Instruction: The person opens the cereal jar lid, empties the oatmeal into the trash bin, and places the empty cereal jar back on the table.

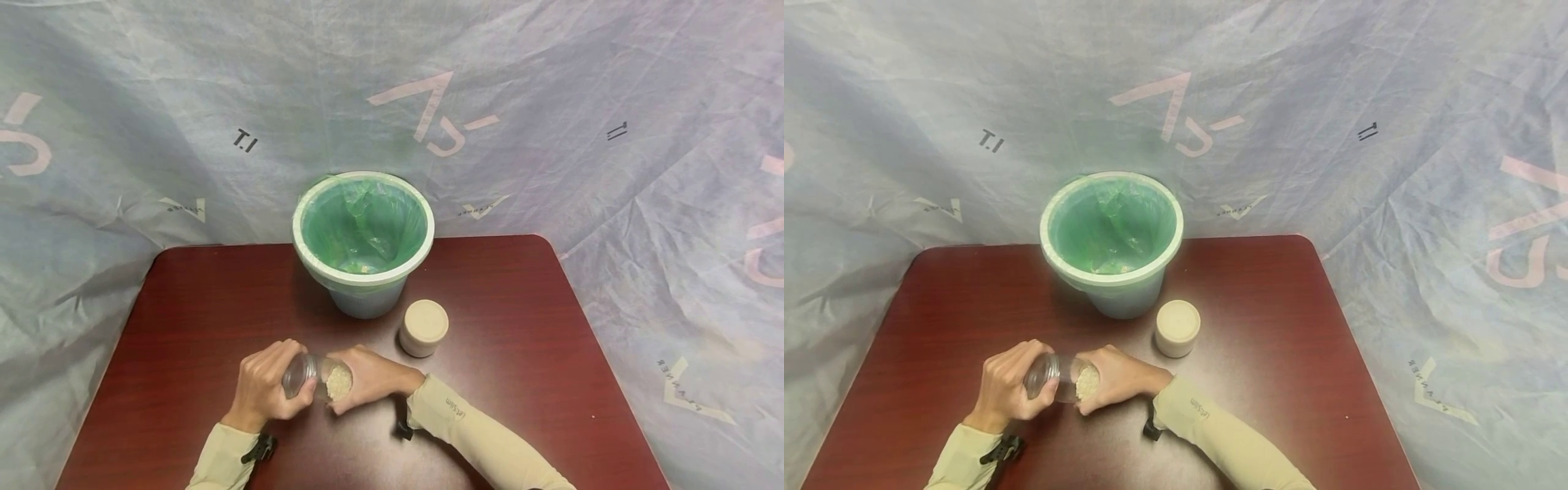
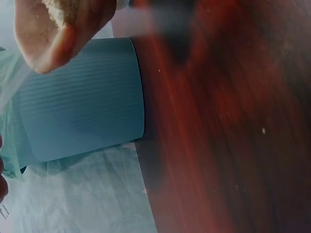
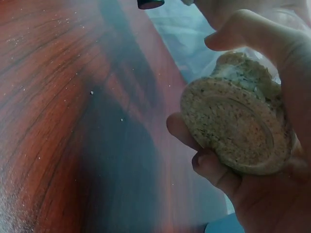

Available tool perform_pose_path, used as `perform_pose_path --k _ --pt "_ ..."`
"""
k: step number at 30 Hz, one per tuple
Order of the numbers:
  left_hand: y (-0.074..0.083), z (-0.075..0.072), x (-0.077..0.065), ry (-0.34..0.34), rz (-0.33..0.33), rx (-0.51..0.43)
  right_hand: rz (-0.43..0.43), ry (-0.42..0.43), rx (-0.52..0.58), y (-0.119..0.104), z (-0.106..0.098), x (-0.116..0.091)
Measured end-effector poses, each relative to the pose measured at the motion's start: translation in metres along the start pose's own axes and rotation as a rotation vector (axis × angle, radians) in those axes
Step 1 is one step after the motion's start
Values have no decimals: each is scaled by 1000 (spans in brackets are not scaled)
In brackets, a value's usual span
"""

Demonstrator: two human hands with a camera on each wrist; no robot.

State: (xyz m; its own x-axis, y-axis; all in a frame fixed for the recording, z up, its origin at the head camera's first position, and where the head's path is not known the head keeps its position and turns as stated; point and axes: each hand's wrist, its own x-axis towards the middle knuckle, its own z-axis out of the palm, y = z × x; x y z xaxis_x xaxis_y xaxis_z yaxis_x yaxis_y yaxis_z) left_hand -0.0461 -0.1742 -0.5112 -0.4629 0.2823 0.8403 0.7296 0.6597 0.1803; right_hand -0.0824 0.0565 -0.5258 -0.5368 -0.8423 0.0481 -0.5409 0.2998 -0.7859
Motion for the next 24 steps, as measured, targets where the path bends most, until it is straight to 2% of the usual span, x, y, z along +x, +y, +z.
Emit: perform_pose_path --k 15,24 --pt "1 4 1 34 -1 24 -9 22 -8 1 -1 -1" --pt "3 6 1 44 -26 44 -8 82 -50 1 3 0"
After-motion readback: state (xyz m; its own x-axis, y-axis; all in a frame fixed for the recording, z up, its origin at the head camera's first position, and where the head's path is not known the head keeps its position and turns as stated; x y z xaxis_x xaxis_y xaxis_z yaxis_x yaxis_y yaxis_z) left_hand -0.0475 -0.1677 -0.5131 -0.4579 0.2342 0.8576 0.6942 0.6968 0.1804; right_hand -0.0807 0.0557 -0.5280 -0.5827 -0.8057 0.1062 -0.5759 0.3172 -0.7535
